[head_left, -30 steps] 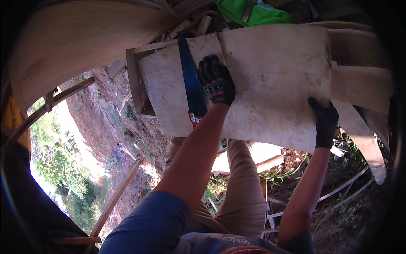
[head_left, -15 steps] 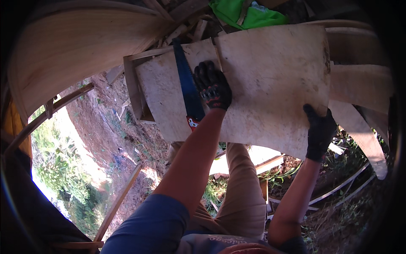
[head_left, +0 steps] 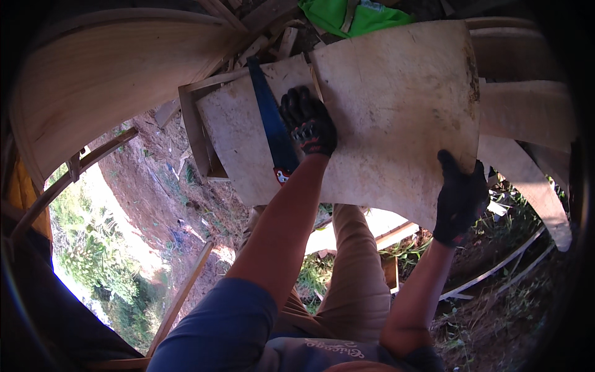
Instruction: The person saws a piece of plywood on a wooden structure, then places the cut piece into a wooden crate and continues sawing another section of wood.
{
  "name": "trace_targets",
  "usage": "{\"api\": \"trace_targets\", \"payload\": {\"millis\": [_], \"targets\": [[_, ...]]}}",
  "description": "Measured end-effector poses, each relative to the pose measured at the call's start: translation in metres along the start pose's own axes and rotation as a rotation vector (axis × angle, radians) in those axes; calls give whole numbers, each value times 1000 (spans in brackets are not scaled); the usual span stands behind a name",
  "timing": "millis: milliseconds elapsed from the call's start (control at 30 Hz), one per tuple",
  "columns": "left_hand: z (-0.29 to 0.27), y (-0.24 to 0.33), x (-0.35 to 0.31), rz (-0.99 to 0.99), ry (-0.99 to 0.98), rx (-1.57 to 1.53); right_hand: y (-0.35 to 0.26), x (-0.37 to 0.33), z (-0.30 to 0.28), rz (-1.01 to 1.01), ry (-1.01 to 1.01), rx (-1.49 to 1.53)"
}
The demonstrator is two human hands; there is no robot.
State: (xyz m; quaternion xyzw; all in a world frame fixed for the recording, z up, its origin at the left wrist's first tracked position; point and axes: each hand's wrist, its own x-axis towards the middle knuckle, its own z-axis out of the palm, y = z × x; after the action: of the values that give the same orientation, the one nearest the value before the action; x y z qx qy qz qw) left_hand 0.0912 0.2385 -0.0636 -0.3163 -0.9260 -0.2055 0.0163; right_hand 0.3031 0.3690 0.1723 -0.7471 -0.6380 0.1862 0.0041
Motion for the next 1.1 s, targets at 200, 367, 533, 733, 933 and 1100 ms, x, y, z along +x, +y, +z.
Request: {"api": "trace_targets", "payload": {"millis": [200, 367, 533, 733, 933, 1100], "targets": [[0, 1, 1, 9, 0, 40, -23, -24, -6, 41, 30, 157], [3, -1, 0, 32, 55, 39, -24, -38, -2, 26, 60, 136], [0, 3, 3, 37, 36, 58, -8, -44, 12, -8, 87, 126], [-3, 4, 2, 31, 7, 37, -39, -65, -2, 9, 92, -62], [-1, -3, 2, 89, 71, 131, -43, -102, 12, -25, -4, -170], [-11, 8, 3, 8, -86, 0, -37, -111, 7, 27, -23, -38]]}}
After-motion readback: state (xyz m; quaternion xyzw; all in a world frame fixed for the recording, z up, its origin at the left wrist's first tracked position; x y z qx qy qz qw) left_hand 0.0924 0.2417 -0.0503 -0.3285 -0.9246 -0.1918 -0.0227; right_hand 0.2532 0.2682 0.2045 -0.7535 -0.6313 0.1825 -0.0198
